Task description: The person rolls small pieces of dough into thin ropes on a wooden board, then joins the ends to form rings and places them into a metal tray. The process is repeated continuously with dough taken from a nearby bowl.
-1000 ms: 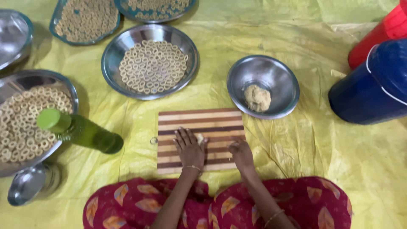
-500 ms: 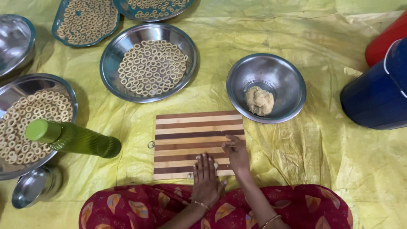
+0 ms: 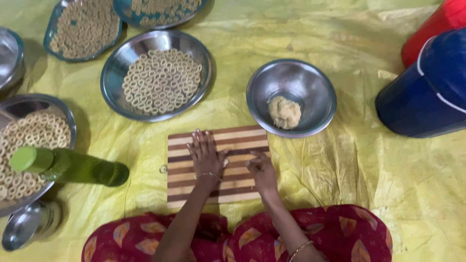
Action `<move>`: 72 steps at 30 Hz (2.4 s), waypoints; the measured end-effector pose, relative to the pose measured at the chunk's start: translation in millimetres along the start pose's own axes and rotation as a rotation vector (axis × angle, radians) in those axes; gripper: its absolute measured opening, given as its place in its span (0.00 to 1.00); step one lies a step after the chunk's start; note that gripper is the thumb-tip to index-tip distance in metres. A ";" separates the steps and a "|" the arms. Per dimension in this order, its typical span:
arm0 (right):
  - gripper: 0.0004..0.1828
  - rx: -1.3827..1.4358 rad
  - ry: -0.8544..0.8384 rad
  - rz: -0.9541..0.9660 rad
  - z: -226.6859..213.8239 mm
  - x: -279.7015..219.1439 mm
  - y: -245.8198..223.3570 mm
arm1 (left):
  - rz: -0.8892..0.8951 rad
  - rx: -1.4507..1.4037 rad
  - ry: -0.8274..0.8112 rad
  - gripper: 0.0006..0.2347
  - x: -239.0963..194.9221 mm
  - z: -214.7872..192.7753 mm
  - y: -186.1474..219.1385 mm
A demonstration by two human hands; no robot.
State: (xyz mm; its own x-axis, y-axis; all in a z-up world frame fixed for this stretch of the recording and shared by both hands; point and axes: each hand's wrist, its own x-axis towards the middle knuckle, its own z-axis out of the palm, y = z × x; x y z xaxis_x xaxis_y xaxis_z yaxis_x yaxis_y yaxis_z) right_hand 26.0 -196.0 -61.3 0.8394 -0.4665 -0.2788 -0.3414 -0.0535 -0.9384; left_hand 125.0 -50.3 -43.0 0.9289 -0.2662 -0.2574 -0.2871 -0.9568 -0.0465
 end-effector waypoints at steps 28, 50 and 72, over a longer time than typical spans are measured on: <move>0.23 0.098 -0.045 0.026 5.2 -15.5 -15.4 | 0.166 -0.025 -0.084 0.36 -92.1 29.4 18.0; 0.24 -0.023 -0.069 0.100 4.0 -18.6 -27.8 | 0.419 0.027 -0.201 0.36 -90.8 13.2 8.1; 0.23 0.023 -0.008 0.048 -3.9 -4.2 -18.4 | 0.470 0.145 -0.224 0.38 -49.4 6.7 -0.2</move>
State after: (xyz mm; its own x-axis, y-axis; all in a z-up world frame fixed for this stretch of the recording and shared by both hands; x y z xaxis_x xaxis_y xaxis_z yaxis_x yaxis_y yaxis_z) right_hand 27.1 -196.5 -42.1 0.8257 -0.4611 -0.3249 -0.3713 -0.0107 -0.9285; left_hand 77.7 -36.2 -36.7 0.6243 -0.6151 -0.4816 -0.7039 -0.7103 -0.0052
